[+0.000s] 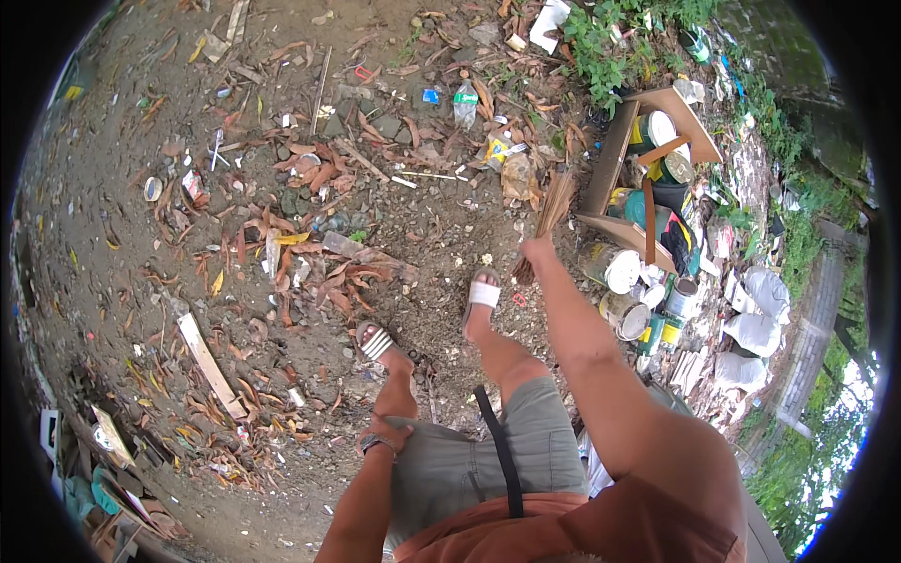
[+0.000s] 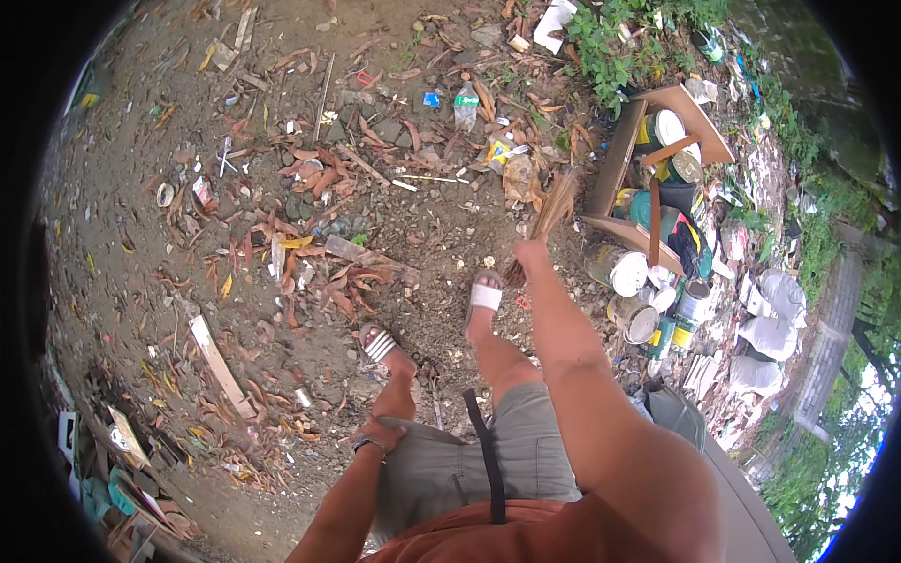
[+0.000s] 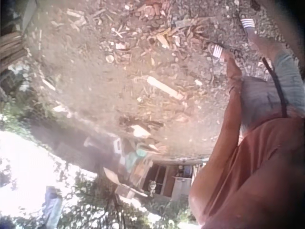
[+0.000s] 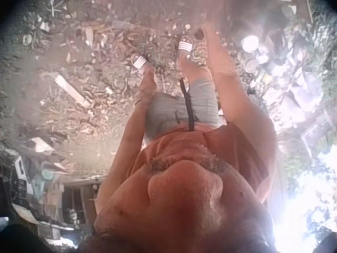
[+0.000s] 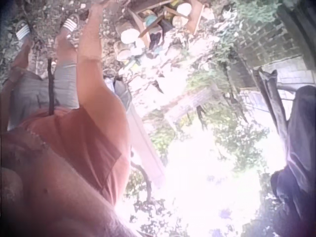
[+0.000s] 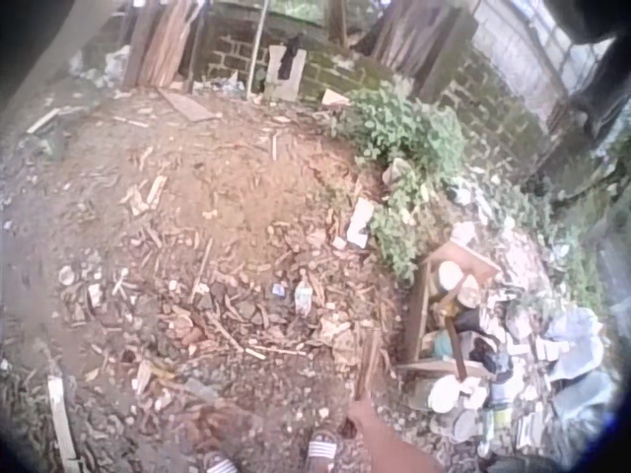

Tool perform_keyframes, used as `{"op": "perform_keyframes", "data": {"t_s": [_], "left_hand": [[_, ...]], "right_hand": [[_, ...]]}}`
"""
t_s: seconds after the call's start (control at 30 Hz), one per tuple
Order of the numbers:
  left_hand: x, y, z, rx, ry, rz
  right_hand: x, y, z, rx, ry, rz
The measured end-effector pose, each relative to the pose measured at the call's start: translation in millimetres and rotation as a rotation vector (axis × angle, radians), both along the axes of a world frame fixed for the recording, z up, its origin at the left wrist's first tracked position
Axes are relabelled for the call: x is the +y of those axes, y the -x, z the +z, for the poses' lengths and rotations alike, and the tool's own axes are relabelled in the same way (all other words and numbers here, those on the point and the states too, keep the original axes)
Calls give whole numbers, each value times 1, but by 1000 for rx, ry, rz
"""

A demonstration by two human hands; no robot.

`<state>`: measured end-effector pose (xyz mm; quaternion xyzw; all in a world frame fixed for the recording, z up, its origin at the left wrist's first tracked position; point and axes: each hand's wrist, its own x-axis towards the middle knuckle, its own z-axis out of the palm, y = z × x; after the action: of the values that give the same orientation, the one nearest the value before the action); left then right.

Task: The person sweeps a cluttered outdoor yard with a traditional broom, gathering leaves and small debris. They occasionally pause to move larger items like a steering wheel, plastic containers, and wooden planks to continue sweeping.

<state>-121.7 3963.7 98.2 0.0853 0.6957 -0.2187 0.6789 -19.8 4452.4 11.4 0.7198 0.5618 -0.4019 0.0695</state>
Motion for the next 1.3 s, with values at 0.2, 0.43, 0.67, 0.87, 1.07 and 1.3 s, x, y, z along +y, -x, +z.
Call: {"op": "perform_keyframes", "data": {"t_s": [0.2, 0.43, 0.67, 0.87, 1.07, 1.3], "left_hand": [[44, 17, -10, 22, 125, 11], [135, -13, -10, -27, 185, 65], [213, -16, -8, -4, 199, 255], [307, 25, 45, 68, 106, 20], [310, 73, 97, 327, 26, 354], [328, 34, 54, 84, -88, 647]], "right_hand": [[-10, 22, -14, -179, 322, 984], [40, -34, 83, -67, 9, 723], [197, -32, 25, -92, 348, 336], [212, -60, 87, 29, 186, 1043], [311, -68, 50, -134, 216, -58], [271, 13, 49, -150, 267, 1180]]}}
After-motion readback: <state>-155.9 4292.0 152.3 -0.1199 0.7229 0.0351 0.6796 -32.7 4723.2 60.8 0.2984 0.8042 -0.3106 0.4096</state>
